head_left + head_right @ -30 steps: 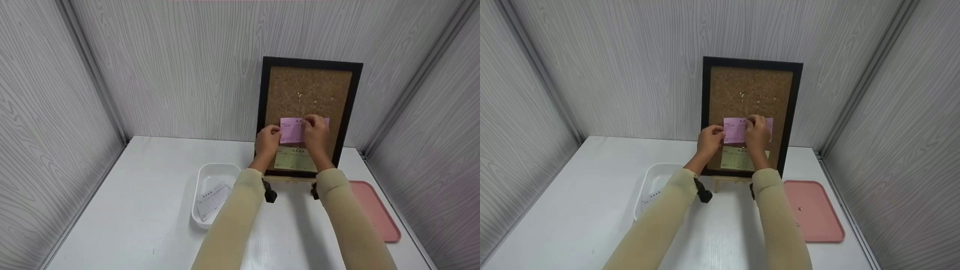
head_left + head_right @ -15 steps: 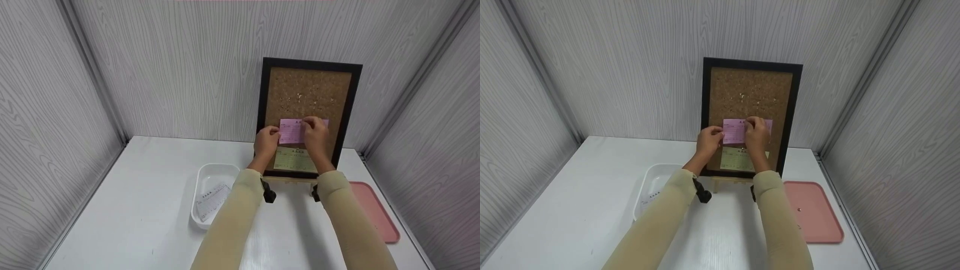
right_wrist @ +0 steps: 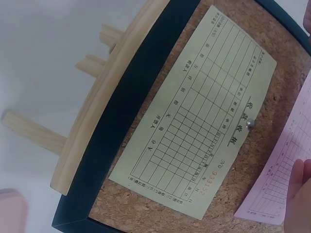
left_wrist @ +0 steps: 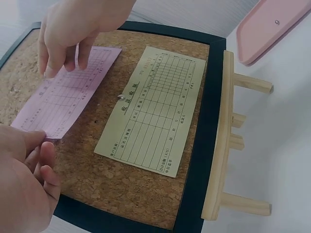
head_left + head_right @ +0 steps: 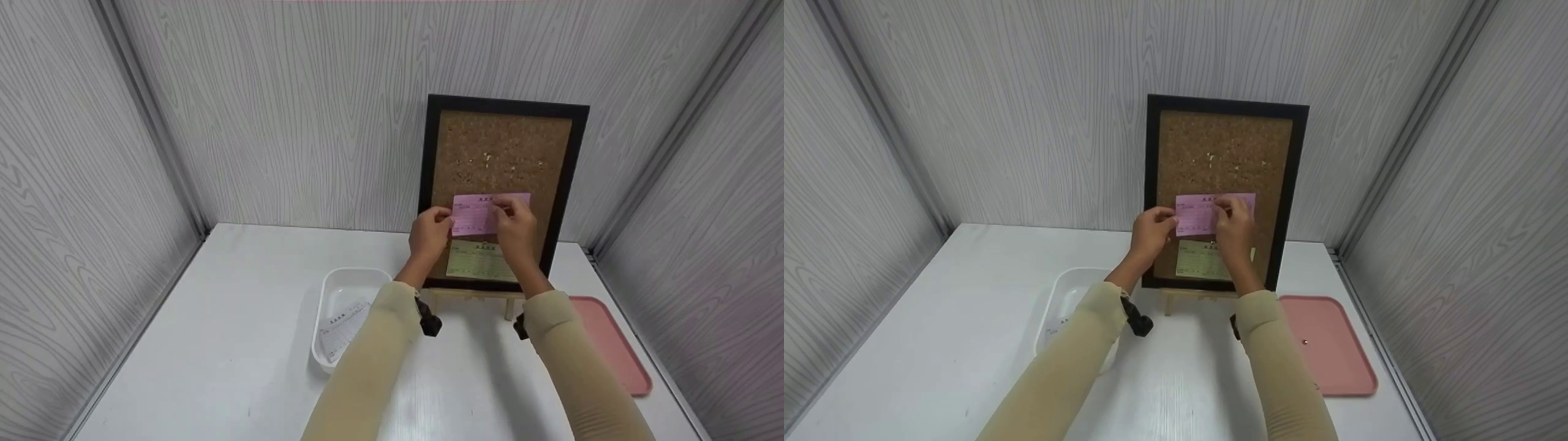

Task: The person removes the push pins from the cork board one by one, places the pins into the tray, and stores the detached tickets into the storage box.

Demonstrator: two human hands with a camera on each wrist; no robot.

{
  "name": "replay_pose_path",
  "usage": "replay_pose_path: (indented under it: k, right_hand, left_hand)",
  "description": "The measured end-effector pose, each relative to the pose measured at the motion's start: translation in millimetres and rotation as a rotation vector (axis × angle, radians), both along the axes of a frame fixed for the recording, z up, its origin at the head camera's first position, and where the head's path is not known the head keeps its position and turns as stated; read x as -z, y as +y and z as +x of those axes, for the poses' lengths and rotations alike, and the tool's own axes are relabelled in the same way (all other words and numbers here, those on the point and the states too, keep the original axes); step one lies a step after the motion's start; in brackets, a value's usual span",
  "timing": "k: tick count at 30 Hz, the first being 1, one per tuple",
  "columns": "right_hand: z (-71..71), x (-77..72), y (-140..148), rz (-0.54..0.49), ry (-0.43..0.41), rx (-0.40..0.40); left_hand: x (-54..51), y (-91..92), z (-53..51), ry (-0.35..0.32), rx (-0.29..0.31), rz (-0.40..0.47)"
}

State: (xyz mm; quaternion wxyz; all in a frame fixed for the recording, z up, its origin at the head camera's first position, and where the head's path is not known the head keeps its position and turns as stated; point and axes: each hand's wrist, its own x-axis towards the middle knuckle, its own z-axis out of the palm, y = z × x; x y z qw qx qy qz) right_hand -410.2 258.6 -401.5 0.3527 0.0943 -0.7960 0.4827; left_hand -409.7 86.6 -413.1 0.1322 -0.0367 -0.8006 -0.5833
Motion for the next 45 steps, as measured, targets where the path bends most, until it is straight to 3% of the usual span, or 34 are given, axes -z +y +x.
replay_pose_path:
  k: [10,22,27,32,38,45]
  right_hand:
    - [18.5,0.6,5,-0.044,-0.036,-0.005]
    - [37.9,13.2,11,-0.074,-0.017,-0.086]
    - [59.8,7.4,9,-0.082,-0.056,-0.111]
    - [79.0,7.1,11,-0.071,-0.111,-0.086]
    - [89.6,18.9,22,-0.102,-0.181,-0.077]
    - [88.7,51.6,57,-0.151,-0.226,-0.046]
  left_hand:
    - [11.7,-13.9,9.5,-0.006,0.014,0.093]
    - [30.8,-37.1,31.7,-0.018,0.047,0.198]
    - [40.0,-50.1,40.6,-0.011,0.064,0.253]
    - [49.9,-65.5,53.5,-0.032,0.061,0.296]
    - [59.8,-93.1,70.5,-0.029,0.033,0.312]
    - [69.1,-110.7,91.3,-0.039,-0.011,0.325]
